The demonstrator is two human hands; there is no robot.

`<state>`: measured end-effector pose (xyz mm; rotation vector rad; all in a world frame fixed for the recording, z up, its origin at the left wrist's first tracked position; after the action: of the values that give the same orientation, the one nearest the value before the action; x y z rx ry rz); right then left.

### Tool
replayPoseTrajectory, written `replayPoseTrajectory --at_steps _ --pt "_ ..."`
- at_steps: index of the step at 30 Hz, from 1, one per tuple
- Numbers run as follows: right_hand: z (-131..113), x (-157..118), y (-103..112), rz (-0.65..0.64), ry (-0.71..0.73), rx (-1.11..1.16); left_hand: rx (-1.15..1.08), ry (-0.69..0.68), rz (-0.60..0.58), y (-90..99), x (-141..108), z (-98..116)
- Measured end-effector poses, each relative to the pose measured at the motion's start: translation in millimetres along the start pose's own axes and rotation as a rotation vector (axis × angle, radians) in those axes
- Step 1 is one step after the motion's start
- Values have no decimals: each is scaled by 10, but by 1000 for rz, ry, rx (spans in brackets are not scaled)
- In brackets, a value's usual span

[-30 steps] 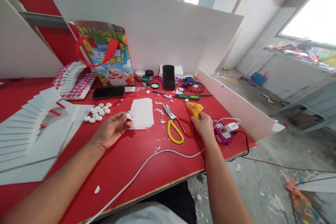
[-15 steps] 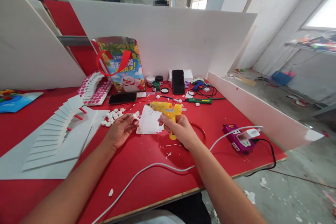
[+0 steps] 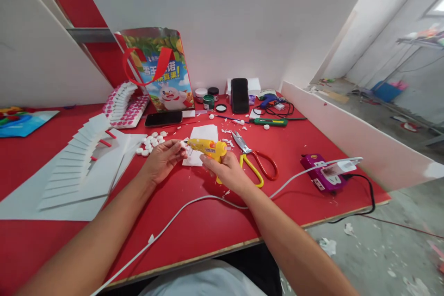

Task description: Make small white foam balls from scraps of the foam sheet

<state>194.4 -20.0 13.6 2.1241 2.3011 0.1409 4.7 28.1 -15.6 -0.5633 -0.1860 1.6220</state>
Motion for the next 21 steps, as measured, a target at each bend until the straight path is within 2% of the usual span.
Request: replayPoseTrajectory --at_steps 9,21 --pt "-41 -11 5 25 -18 -138 19 1 -20 -1 -10 -8" --pt "-63 -12 6 22 -2 -110 50 11 -8 8 -18 1"
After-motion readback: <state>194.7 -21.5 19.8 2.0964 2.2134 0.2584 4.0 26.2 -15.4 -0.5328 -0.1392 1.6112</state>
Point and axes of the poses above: each hand's wrist, its own x-axis towards the middle knuckle, its own y-axis out of the back of the hand, z = x × y, the point moved 3 cm from there along x, towards the middle knuckle, and after that the axes turned 10 degrees about z, right-handed, at the moved point
